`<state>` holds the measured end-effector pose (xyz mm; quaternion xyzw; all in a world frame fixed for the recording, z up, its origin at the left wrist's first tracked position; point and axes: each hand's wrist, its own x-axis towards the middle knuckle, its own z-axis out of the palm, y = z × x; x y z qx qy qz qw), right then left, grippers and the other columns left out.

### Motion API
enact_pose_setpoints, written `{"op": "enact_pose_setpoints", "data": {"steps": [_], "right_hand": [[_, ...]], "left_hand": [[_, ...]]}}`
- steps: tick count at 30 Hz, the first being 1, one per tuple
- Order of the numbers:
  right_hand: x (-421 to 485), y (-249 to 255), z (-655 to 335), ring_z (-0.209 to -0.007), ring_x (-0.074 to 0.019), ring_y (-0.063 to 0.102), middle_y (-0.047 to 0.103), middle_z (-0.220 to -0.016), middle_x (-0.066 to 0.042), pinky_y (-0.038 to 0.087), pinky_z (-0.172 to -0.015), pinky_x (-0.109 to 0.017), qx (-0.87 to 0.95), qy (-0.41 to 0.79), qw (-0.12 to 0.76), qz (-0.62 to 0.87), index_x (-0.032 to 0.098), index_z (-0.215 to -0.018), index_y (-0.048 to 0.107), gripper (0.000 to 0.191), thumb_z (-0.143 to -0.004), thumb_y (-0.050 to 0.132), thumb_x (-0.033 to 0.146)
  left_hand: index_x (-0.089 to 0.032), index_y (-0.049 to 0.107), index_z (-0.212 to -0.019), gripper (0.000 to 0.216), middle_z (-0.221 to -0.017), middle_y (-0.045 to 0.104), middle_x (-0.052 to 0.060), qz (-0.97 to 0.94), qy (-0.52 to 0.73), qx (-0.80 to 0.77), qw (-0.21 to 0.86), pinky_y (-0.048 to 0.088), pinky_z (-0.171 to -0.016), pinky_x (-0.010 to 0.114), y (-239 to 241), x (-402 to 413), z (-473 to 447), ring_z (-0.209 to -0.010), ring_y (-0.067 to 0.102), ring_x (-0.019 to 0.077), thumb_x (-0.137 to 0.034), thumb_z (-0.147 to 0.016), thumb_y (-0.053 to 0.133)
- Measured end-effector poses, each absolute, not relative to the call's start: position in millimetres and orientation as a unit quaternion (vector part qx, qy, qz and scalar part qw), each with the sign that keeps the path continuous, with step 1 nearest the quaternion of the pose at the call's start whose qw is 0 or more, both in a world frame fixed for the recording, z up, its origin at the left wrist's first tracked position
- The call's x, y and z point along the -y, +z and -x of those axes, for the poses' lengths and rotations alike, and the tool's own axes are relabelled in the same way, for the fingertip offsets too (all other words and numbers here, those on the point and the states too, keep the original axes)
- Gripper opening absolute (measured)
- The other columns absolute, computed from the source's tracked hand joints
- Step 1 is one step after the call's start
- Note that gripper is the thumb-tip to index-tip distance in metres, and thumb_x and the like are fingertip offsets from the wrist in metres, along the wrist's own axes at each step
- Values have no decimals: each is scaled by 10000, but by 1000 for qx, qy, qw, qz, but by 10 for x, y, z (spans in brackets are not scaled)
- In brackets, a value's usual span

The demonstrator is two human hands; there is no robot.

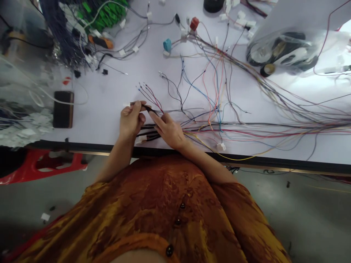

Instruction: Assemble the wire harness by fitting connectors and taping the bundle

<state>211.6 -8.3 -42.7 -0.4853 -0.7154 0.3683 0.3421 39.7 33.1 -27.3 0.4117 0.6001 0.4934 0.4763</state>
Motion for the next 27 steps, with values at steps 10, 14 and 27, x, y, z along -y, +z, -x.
{"op": "enact_pose_setpoints", "data": {"steps": [10, 14, 27], "right_hand": [[-516, -284, -2028, -493, -77, 383, 542, -790, 29, 321, -433, -214, 365, 670, 400, 508, 213, -1201, 499, 281, -938, 505, 311], [-107, -391, -2184, -748, -153, 571, 587, -1003, -57, 537, -676, -304, 569, 493, 414, 512, 248, -1277, 575, 340, -961, 479, 329], [-556, -461, -2197, -461, -45, 428, 540, -745, 63, 316, -398, -178, 374, 648, 432, 504, 249, -1170, 520, 339, -924, 620, 458]], "left_hand": [[-212, 711, -875, 314, -1095, 764, 77, -617, 465, -529, 350, 592, -937, 338, -53, -105, -457, -1033, 727, 198, -513, -928, 646], [-189, 627, -888, 459, -847, 771, 62, -447, 516, -604, 412, 436, -398, 175, -265, -300, -472, -460, 616, 87, -644, -920, 580], [-199, 694, -884, 357, -988, 775, 86, -589, 453, -543, 392, 603, -922, 341, -111, -67, -464, -980, 751, 201, -540, -945, 609]]}}
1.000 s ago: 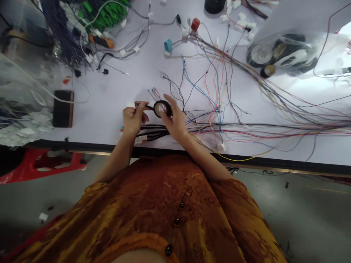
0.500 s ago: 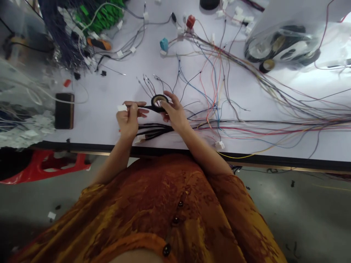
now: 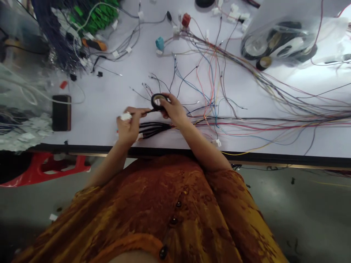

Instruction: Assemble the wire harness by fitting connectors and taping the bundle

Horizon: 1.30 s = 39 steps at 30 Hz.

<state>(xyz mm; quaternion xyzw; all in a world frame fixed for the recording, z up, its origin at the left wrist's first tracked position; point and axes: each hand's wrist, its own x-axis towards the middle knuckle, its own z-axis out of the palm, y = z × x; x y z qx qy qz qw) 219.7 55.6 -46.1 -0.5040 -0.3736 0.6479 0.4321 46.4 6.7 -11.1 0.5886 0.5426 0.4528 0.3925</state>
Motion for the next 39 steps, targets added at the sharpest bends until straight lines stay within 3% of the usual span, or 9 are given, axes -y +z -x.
{"op": "enact_pose_setpoints", "data": {"steps": [4, 9, 12, 18, 21, 25, 28, 32, 39], "right_hand": [[-417, -541, -2371, -456, -44, 449, 514, -749, 59, 314, -386, -186, 360, 635, 449, 515, 252, -1176, 572, 313, -917, 622, 420], [-354, -573, -2429, -510, -64, 486, 524, -764, 43, 357, -417, -190, 379, 614, 444, 532, 264, -1162, 574, 300, -931, 592, 454], [-343, -578, -2451, -533, -85, 498, 549, -796, 24, 401, -448, -211, 407, 596, 435, 538, 267, -1230, 546, 352, -951, 552, 482], [78, -453, -2481, -844, -207, 627, 617, -1036, -88, 574, -772, -364, 659, 383, 362, 537, 266, -1473, 479, 512, -972, 519, 362], [218, -374, -2469, -952, -232, 630, 610, -1159, -123, 572, -861, -398, 736, 325, 323, 498, 230, -1380, 585, 419, -984, 490, 330], [-34, -279, -2485, -841, -155, 602, 625, -1151, -105, 551, -822, -325, 692, 319, 412, 500, 196, -1211, 642, 307, -1007, 472, 351], [-408, -209, -2491, -725, -123, 543, 649, -916, -44, 498, -727, -278, 666, 367, 376, 529, 170, -1090, 665, 226, -966, 549, 320], [-708, -164, -2425, -630, -92, 475, 535, -622, 24, 400, -607, -228, 663, 467, 298, 504, 142, -758, 640, 221, -920, 613, 291], [-642, -341, -2383, -343, -53, 298, 413, -454, 94, 220, -357, -209, 429, 690, 246, 529, 204, -731, 492, 271, -990, 525, 277]], "left_hand": [[-188, 646, -859, 444, -905, 765, 81, -432, 516, -577, 462, 616, -678, 257, -417, -252, -374, -777, 759, 162, -622, -926, 584], [-216, 693, -1100, 449, -1066, 763, 92, -503, 425, -499, 563, 602, -702, 244, -535, -425, -420, -844, 746, 153, -490, -770, 824], [-175, 744, -929, 321, -869, 758, 78, -516, 414, -514, 547, 559, -598, 202, -530, -458, -523, -707, 722, 130, -479, -831, 767], [-168, 721, -910, 364, -852, 775, 69, -411, 457, -588, 525, 360, -329, 182, -407, -427, -681, -414, 583, 71, -530, -875, 708], [-174, 689, -919, 380, -827, 759, 49, -383, 464, -593, 534, 458, -393, 157, -272, -391, -734, -498, 662, 90, -552, -886, 695], [-192, 658, -932, 355, -798, 734, 32, -425, 444, -581, 533, 581, -523, 180, -122, -321, -762, -675, 760, 155, -547, -924, 648], [-195, 657, -914, 328, -817, 734, 42, -464, 417, -572, 532, 601, -550, 200, -77, -297, -737, -734, 776, 182, -523, -930, 645], [-188, 657, -894, 333, -829, 734, 52, -511, 398, -565, 511, 598, -564, 208, -55, -299, -700, -751, 771, 184, -518, -931, 637], [-186, 705, -966, 291, -967, 772, 88, -776, 300, -503, 235, 605, -815, 328, -87, -87, -735, -891, 749, 209, -347, -1024, 470]]}}
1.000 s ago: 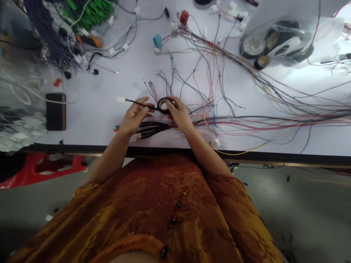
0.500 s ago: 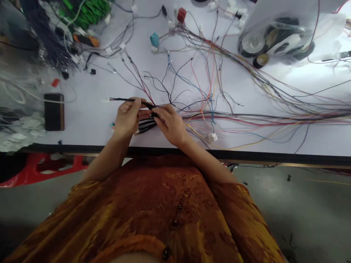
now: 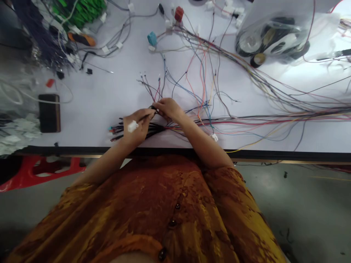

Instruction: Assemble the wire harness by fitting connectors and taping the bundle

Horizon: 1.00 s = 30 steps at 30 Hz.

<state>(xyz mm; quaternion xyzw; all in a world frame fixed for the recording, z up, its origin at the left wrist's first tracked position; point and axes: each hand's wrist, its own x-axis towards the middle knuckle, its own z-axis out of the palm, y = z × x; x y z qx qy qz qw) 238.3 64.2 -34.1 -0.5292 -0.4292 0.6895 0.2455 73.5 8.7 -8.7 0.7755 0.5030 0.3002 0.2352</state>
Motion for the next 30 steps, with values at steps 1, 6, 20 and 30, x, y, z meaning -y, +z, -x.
{"op": "enact_pose_setpoints", "data": {"steps": [1, 6, 20, 30], "right_hand": [[-628, -356, -2399, -341, -51, 319, 451, -478, 88, 233, -351, -205, 416, 694, 248, 532, 208, -743, 482, 262, -991, 531, 279], [-523, -239, -2396, -496, -97, 521, 605, -647, 29, 421, -466, -223, 490, 589, 294, 571, 224, -839, 481, 218, -954, 604, 362], [-1023, -113, -2257, -844, -222, 697, 642, -686, -46, 553, -825, -341, 762, 364, 133, 518, 141, -747, 650, 191, -804, 741, 299], [-965, -48, -2414, -497, -120, 546, 544, -560, 24, 463, -498, -245, 601, 456, 210, 622, 194, -801, 546, 267, -900, 685, 398]], "left_hand": [[-188, 708, -992, 276, -1005, 778, 97, -806, 276, -485, 199, 598, -847, 344, -117, -55, -723, -930, 749, 222, -314, -1022, 465], [-207, 714, -1074, 234, -1201, 761, 114, -852, 216, -456, 138, 586, -854, 341, -262, 32, -636, -1015, 749, 236, -220, -1001, 492], [-181, 697, -1116, 259, -1279, 724, 136, -837, 272, -456, 131, 582, -937, 329, -545, 108, -606, -1122, 723, 227, -155, -1003, 465], [-175, 696, -1137, 296, -1303, 705, 158, -838, 262, -455, 148, 576, -971, 337, -539, 95, -589, -1164, 701, 218, -171, -1005, 432]]}}
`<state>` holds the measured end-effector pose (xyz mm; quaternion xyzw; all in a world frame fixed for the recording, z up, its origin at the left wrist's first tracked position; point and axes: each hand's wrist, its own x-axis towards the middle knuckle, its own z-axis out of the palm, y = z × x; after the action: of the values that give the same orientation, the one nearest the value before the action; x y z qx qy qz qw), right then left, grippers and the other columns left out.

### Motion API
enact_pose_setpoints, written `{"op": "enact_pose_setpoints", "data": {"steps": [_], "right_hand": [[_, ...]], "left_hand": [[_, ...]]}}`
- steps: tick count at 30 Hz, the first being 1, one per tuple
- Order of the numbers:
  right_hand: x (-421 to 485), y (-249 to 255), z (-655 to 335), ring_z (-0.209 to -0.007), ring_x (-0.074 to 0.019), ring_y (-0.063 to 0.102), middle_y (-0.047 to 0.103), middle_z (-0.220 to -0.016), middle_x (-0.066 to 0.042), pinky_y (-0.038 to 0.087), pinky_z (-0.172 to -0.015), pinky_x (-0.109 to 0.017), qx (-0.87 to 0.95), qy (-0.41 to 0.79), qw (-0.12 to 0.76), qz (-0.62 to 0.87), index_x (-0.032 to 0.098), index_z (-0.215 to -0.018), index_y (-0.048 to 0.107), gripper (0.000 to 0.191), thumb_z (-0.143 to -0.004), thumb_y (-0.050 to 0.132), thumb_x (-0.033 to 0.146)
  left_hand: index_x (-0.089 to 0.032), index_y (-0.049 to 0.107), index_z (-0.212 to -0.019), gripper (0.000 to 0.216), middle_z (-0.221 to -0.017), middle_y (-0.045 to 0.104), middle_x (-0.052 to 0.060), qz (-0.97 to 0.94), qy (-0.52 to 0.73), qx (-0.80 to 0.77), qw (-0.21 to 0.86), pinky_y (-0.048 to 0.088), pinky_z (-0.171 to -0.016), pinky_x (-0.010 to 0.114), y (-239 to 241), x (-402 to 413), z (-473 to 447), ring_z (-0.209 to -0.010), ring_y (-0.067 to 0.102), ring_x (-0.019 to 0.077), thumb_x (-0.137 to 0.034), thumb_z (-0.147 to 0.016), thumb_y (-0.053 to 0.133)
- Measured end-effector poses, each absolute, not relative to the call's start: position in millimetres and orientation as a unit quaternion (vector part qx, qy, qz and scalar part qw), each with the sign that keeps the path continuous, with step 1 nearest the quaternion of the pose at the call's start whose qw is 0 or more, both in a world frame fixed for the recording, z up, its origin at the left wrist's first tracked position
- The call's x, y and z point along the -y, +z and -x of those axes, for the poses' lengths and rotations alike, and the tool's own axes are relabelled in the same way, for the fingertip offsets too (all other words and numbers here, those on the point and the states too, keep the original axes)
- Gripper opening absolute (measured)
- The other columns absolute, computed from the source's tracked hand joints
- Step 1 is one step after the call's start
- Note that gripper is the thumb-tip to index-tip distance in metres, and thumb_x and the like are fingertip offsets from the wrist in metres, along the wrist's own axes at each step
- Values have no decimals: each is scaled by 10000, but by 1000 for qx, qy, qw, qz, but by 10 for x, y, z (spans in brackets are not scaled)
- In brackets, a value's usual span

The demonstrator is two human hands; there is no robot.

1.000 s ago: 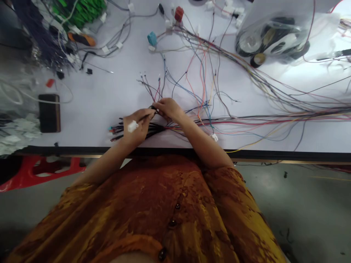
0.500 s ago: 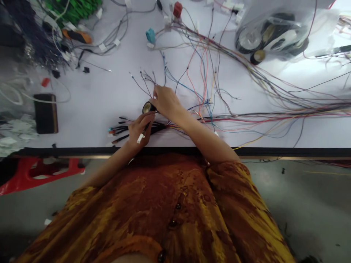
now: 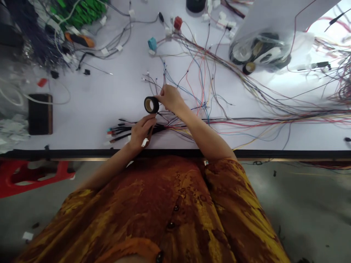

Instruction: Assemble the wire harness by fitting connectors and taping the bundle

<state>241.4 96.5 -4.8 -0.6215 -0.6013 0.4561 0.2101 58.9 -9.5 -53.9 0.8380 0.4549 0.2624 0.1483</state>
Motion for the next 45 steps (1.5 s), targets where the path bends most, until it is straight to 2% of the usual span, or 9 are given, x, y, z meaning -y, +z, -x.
{"op": "enact_pose_setpoints", "data": {"steps": [4, 9, 13, 19, 23, 26, 29, 35, 45], "right_hand": [[-808, 151, -2447, -591, -129, 575, 582, -657, -3, 470, -555, -250, 618, 470, 279, 565, 202, -819, 549, 296, -943, 613, 464], [-869, 29, -2381, -905, -214, 621, 670, -957, -88, 519, -748, -318, 722, 363, 232, 542, 187, -914, 620, 207, -807, 734, 321], [-910, -196, -2439, -856, -171, 606, 675, -990, -69, 505, -771, -299, 716, 374, 239, 539, 182, -1002, 645, 199, -804, 660, 201], [-682, -331, -2619, -744, -121, 574, 676, -1011, -47, 489, -685, -255, 628, 466, 298, 547, 200, -1167, 669, 299, -928, 502, 268], [-584, -487, -2721, -913, -176, 604, 669, -1105, -96, 525, -843, -327, 682, 386, 283, 553, 174, -1150, 677, 300, -897, 589, 308], [-549, -527, -2727, -1054, -244, 589, 636, -1166, -127, 511, -951, -413, 729, 324, 254, 547, 170, -1254, 625, 472, -829, 710, 358], [-534, -475, -2663, -1132, -304, 555, 595, -1210, -154, 478, -1001, -470, 774, 267, 208, 536, 170, -1370, 571, 603, -818, 740, 347], [-536, -430, -2560, -1112, -311, 541, 604, -1161, -155, 458, -998, -461, 802, 248, 169, 517, 138, -1124, 633, 320, -845, 649, 293], [-545, -370, -2549, -1059, -297, 558, 647, -1103, -141, 442, -948, -444, 822, 235, 137, 500, 165, -1058, 649, 213, -924, 508, 252]], "left_hand": [[-172, 701, -1131, 305, -1301, 702, 169, -839, 250, -452, 169, 580, -979, 378, -556, 75, -575, -1171, 697, 251, -155, -966, 445], [-184, 692, -1102, 270, -1303, 697, 160, -816, 279, -457, 218, 569, -1017, 392, -566, 49, -576, -1185, 686, 239, -236, -1004, 445], [-198, 667, -962, 239, -1261, 694, 159, -748, 388, -466, 271, 577, -1005, 415, -551, 3, -631, -1169, 688, 241, -361, -1013, 500], [-173, 612, -923, 309, -1027, 727, 102, -438, 471, -582, 498, 617, -671, 269, -569, -296, -680, -796, 755, 170, -466, -977, 533], [-160, 627, -917, 216, -974, 746, 87, -413, 435, -553, 579, 611, -707, 269, -614, -459, -671, -742, 736, 147, -376, -909, 646], [-161, 658, -1014, 206, -898, 749, 42, -463, 395, -538, 583, 608, -802, 313, -638, -490, -686, -744, 724, 147, -189, -813, 691], [-153, 687, -981, 180, -722, 712, 17, -497, 366, -554, 558, 599, -737, 317, -660, -486, -718, -653, 697, 158, -143, -808, 638], [-176, 680, -768, 141, -593, 672, 4, -507, 375, -570, 527, 542, -573, 258, -659, -483, -726, -551, 645, 149, -307, -819, 695], [-199, 629, -789, 142, -568, 596, -26, -545, 367, -527, 539, 472, -551, 251, -629, -458, -733, -518, 566, 125, -327, -839, 665]]}}
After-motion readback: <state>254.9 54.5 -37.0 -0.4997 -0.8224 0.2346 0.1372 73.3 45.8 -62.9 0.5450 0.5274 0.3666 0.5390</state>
